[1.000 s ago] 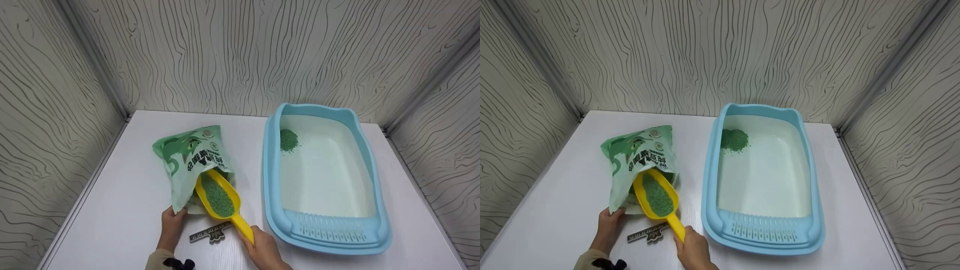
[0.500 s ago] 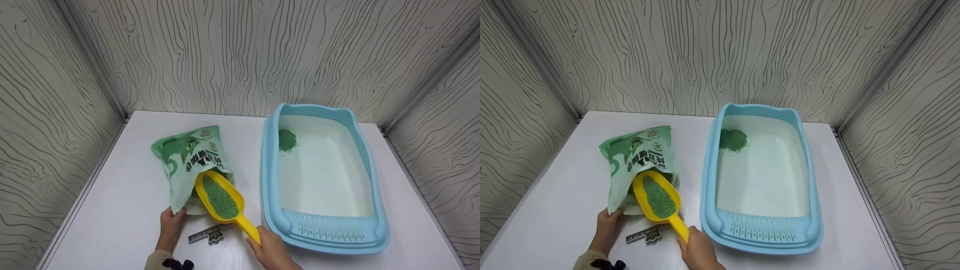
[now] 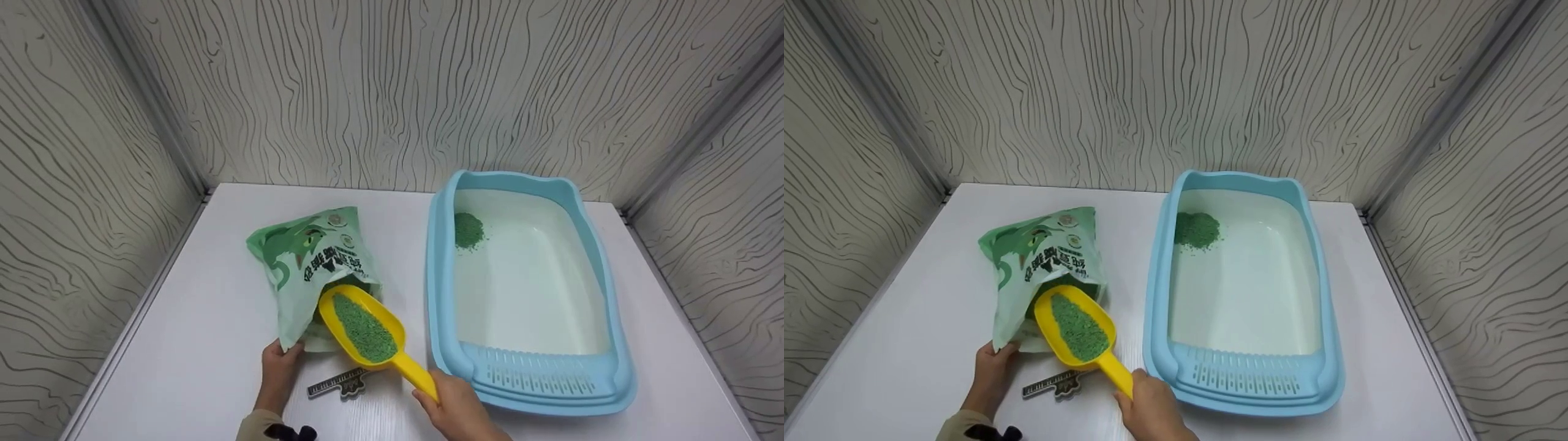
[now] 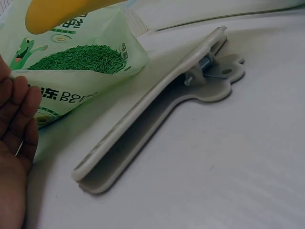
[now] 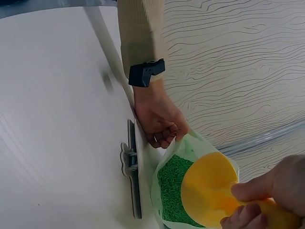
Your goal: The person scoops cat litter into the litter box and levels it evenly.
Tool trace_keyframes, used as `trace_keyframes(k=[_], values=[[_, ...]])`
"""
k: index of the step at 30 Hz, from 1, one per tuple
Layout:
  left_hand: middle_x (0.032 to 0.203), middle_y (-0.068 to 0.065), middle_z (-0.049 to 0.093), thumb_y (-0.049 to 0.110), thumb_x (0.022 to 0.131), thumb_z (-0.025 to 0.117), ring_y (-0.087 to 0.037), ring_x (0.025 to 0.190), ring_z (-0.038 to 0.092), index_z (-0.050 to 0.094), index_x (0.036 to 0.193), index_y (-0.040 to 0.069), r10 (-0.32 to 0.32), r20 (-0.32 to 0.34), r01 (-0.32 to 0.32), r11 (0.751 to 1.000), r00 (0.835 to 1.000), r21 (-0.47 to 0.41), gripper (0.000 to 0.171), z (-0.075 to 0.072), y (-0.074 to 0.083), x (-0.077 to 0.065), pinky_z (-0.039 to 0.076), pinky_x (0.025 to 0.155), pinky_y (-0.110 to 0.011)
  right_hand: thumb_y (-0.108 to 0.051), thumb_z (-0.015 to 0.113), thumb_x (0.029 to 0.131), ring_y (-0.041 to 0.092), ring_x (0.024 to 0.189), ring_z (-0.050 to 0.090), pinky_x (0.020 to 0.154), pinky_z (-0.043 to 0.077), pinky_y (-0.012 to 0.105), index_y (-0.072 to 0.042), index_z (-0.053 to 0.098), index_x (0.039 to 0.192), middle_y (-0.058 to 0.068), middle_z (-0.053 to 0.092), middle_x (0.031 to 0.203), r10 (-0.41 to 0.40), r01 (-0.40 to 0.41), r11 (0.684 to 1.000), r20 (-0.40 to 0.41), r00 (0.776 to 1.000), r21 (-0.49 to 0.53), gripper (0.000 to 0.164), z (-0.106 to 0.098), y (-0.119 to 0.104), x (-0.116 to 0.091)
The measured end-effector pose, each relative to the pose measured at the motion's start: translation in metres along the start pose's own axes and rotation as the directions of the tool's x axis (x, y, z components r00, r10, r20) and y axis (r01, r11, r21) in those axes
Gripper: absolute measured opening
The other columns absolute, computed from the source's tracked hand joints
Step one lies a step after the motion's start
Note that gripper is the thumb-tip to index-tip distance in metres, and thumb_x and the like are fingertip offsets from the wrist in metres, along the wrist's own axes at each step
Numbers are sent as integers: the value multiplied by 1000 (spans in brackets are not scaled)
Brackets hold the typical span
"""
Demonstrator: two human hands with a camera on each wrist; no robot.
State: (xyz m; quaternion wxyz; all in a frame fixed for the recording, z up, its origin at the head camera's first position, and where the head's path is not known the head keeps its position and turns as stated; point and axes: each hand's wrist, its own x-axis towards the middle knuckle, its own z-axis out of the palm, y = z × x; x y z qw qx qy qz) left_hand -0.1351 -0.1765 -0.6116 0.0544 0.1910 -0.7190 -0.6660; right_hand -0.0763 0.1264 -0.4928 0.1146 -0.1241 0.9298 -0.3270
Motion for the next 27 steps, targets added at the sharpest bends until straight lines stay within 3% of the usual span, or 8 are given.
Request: trace_keyframes(k=[7, 16, 27], values=[[74, 17, 59, 4, 86, 61, 0, 73, 49, 65, 104, -9, -9, 14, 8, 1000, 1000, 18, 22, -1, 0, -1, 45, 73, -13, -33, 63, 91, 7, 63, 43, 58, 35, 21, -4, 62, 99, -3, 53, 71, 35, -36, 999, 56, 998, 16, 30, -10, 0, 2], [77, 19, 62, 4, 86, 62, 2, 74, 50, 65, 104, -9, 4, 13, -4, 1000, 1000, 13, 22, -1, -2, 0, 45, 74, -13, -33, 64, 90, 9, 60, 43, 55, 34, 20, -7, 62, 93, -4, 49, 67, 73, -76, 997, 95, 993, 25, 26, -26, 3, 2], [71, 23, 61, 0, 85, 61, 2, 69, 49, 65, 100, -12, 3, 2, -3, 1000, 1000, -19, 19, -1, -2, 3, 44, 70, -13, -33, 64, 90, 7, 60, 44, 55, 34, 19, -9, 62, 91, -4, 51, 67, 46, -52, 998, 107, 993, 48, 24, -44, 9, 3]])
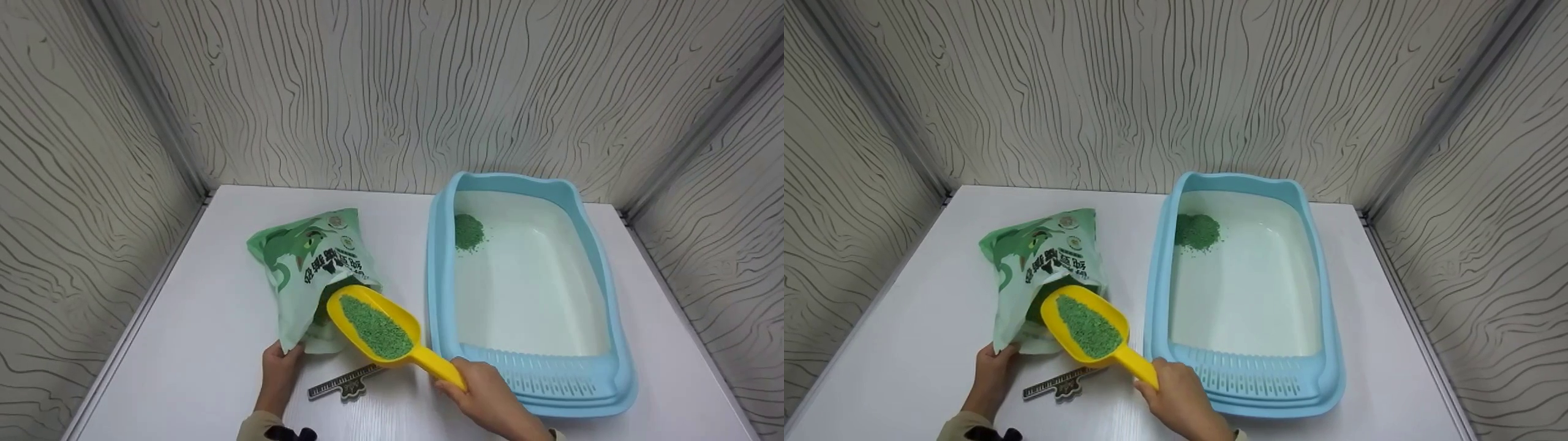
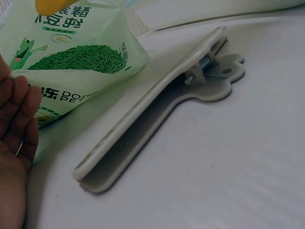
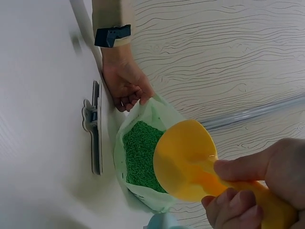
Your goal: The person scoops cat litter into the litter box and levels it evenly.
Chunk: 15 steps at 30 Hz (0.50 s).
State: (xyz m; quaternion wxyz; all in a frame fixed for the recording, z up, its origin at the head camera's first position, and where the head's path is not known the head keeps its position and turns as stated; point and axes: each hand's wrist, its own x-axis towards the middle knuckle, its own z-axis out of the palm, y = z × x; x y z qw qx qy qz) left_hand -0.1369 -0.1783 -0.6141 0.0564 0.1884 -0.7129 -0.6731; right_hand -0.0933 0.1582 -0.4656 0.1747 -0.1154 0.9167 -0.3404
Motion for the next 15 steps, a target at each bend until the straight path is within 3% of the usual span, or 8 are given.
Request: trace_keyframes(k=[15], values=[[75, 24, 63, -1, 84, 62, 4, 73, 52, 64, 104, -14, 2, 2, -2, 999, 1000, -34, 24, 0, 0, -1, 45, 73, -11, -37, 65, 88, 4, 59, 43, 54, 34, 19, -10, 63, 90, -6, 51, 67, -29, 28, 999, -27, 999, -47, 28, -14, 5, -6]])
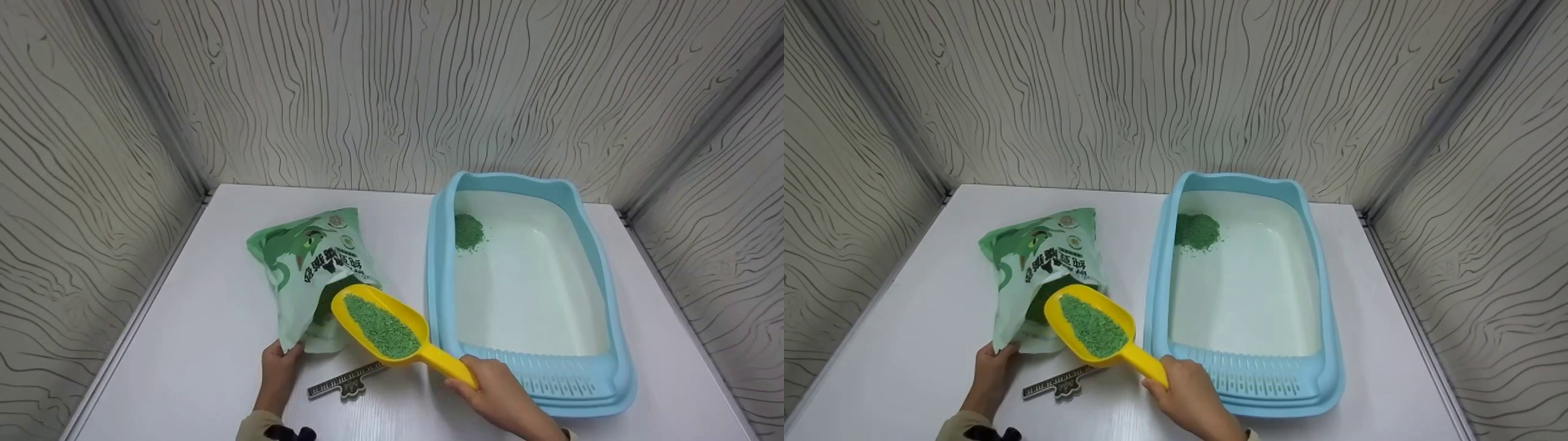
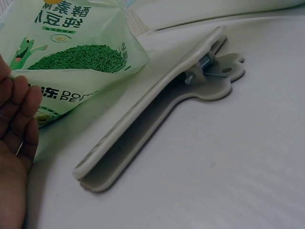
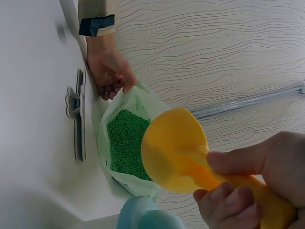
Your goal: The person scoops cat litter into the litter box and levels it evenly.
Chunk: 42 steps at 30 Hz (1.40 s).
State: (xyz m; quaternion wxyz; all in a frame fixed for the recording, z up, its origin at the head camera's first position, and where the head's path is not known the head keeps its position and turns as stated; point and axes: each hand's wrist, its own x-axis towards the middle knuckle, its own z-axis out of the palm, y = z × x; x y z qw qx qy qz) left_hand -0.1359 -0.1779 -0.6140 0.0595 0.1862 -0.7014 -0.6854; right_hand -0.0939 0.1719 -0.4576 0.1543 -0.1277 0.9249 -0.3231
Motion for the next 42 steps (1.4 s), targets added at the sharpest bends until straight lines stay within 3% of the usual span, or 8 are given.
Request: trace_keyframes(k=[9, 18, 29, 38, 42], values=[[85, 16, 67, 4, 86, 61, 5, 78, 53, 65, 108, -10, -11, 11, 11, 997, 1000, 73, 27, 0, 0, -1, 45, 77, -11, -36, 66, 88, 1, 57, 41, 54, 34, 19, -10, 63, 87, -6, 51, 66, -47, 47, 999, -14, 999, -3, 26, -9, 5, -5], [89, 11, 69, 7, 86, 62, 4, 78, 54, 65, 109, -7, -25, 1, 24, 994, 1000, 104, 27, 0, 0, 0, 45, 77, -11, -35, 65, 89, 1, 58, 43, 55, 35, 19, -11, 64, 90, -6, 51, 67, -27, 28, 999, -22, 999, 22, 25, -21, 4, -10], [78, 17, 63, 5, 86, 62, 0, 74, 51, 66, 105, -7, -36, 0, 36, 997, 999, 72, 23, 0, -1, 0, 45, 74, -14, -30, 68, 87, 5, 60, 45, 57, 36, 19, -7, 66, 97, -3, 53, 68, 35, -32, 998, -51, 998, 51, 24, -32, 3, -10], [83, 18, 67, 5, 87, 62, 4, 77, 54, 65, 108, -9, -19, 8, 19, 998, 1000, 60, 25, 0, -1, 0, 46, 77, -11, -30, 68, 87, 4, 60, 45, 57, 36, 19, -7, 66, 97, -4, 52, 66, 31, -26, 998, -78, 996, 55, 25, -36, 7, -10], [85, 12, 70, 5, 86, 62, 3, 77, 54, 65, 108, -10, -2, 11, 2, 998, 1000, 57, 26, 0, -4, 0, 46, 76, -12, -29, 67, 88, 6, 59, 45, 56, 36, 19, -6, 66, 99, -3, 50, 66, 57, -52, 996, -79, 995, 69, 25, -39, 7, -10]])
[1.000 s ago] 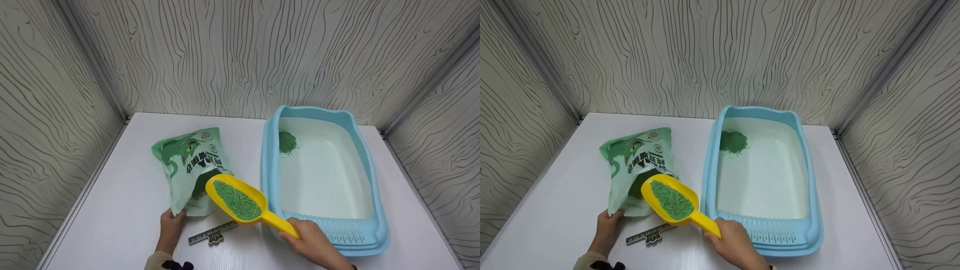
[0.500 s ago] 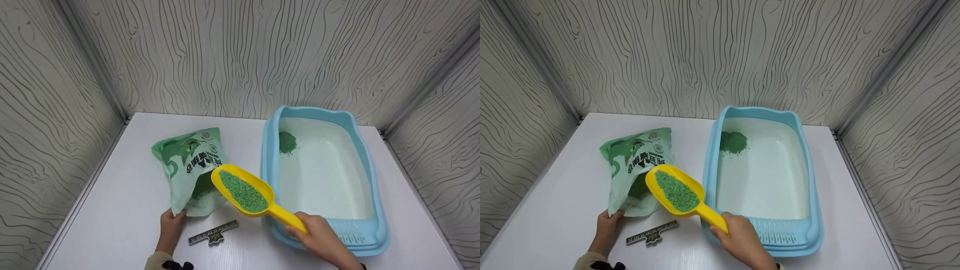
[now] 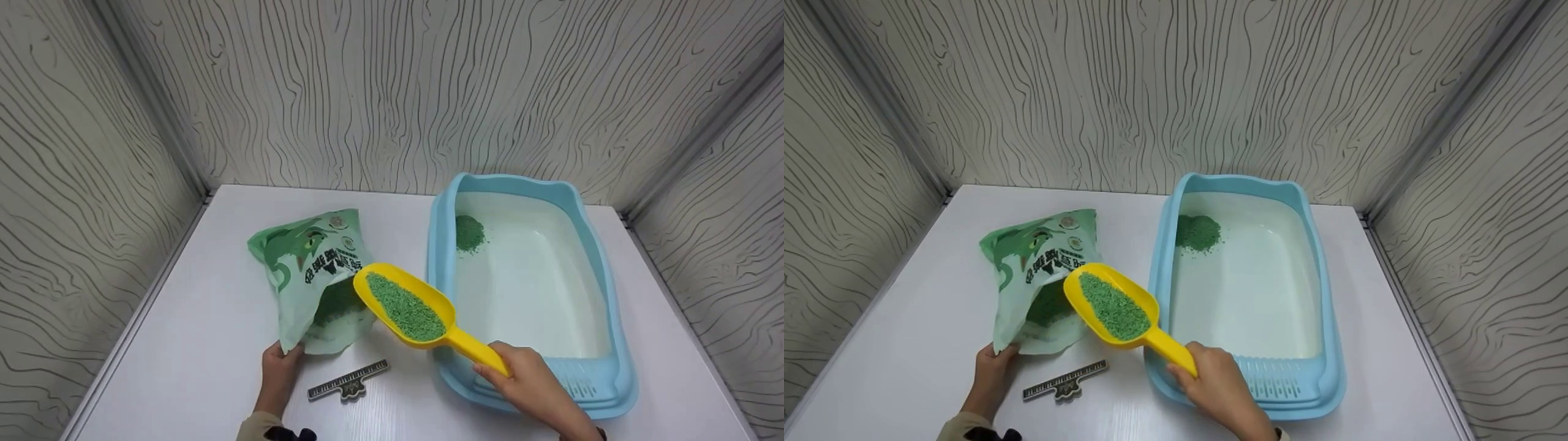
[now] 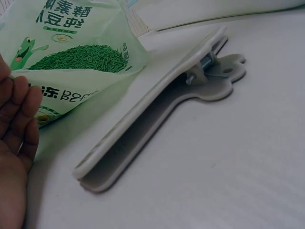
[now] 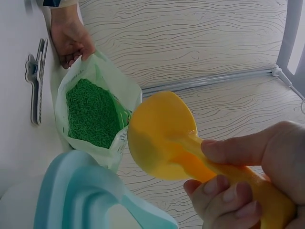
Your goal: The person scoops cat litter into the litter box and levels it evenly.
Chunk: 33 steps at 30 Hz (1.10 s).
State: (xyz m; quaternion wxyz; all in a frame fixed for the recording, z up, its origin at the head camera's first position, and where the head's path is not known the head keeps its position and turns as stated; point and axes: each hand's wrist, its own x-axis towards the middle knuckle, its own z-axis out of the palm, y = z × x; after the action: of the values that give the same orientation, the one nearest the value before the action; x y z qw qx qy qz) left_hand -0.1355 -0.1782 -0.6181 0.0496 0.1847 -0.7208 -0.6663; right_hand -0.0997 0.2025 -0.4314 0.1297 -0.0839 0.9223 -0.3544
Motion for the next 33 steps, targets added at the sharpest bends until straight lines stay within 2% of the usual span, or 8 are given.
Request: trace_keyframes(k=[4, 7, 10, 14, 17, 20, 26, 33], values=[[83, 8, 70, 5, 83, 62, 1, 74, 54, 67, 100, -8, 75, -8, -75, 996, 997, -47, 22, 0, -3, -1, 46, 72, -12, -29, 67, 88, 8, 58, 45, 55, 37, 19, -5, 65, 101, -2, 50, 66, 30, -30, 1000, -16, 999, -4, 27, -4, 1, -1], [81, 10, 69, 6, 83, 61, 1, 74, 54, 68, 98, -6, 99, -12, -100, 993, 995, -58, 21, 0, -3, -1, 46, 71, -12, -29, 68, 88, 7, 57, 44, 55, 37, 18, -5, 65, 102, -1, 50, 67, 38, -39, 999, -39, 999, -10, 28, -6, 1, -1], [82, 10, 69, 6, 84, 61, 0, 74, 53, 67, 100, -9, 71, -7, -71, 997, 997, -34, 23, 0, -2, 0, 46, 72, -13, -28, 68, 87, 6, 55, 42, 53, 37, 18, -4, 65, 102, -1, 51, 67, 26, -27, 1000, -60, 998, -14, 28, -9, 3, -2], [82, 13, 67, 5, 86, 61, 1, 74, 52, 66, 104, -10, -9, -1, 9, 1000, 1000, 16, 24, 0, -1, 2, 45, 73, -13, -28, 68, 87, 5, 54, 41, 52, 36, 18, -3, 65, 101, -1, 52, 67, 14, -16, 1000, -79, 997, -25, 29, -13, 5, -2], [81, 15, 66, 4, 87, 61, 1, 74, 51, 66, 105, -9, -30, 2, 30, 999, 1000, 18, 22, 0, 0, 2, 45, 74, -13, -27, 68, 87, 5, 54, 41, 52, 36, 17, -3, 65, 102, -1, 52, 66, 28, -31, 999, -90, 996, -40, 29, -15, 6, -2], [80, 16, 65, 3, 87, 61, 1, 74, 52, 66, 106, -8, -30, 3, 30, 999, 1000, 16, 23, 0, 0, 2, 45, 74, -13, -27, 69, 87, 6, 55, 42, 52, 36, 18, -3, 66, 102, -1, 52, 66, 40, -45, 998, -105, 994, -50, 28, -17, 8, -2], [77, 23, 64, 1, 86, 62, 4, 76, 52, 64, 107, -12, 14, 4, -14, 999, 1000, -32, 25, -1, 1, 0, 46, 76, -11, -25, 69, 87, 6, 54, 42, 52, 37, 18, -1, 66, 103, -1, 51, 65, 45, -52, 997, -128, 991, -49, 29, -22, 9, -2], [81, 24, 63, 2, 86, 62, 5, 80, 53, 63, 110, -11, 11, 12, -11, 999, 1000, -30, 28, -1, 3, -2, 45, 78, -10, -24, 69, 87, 7, 56, 42, 54, 37, 18, -2, 66, 102, 0, 52, 65, 72, -84, 993, -151, 986, -78, 27, -28, 12, -2]])
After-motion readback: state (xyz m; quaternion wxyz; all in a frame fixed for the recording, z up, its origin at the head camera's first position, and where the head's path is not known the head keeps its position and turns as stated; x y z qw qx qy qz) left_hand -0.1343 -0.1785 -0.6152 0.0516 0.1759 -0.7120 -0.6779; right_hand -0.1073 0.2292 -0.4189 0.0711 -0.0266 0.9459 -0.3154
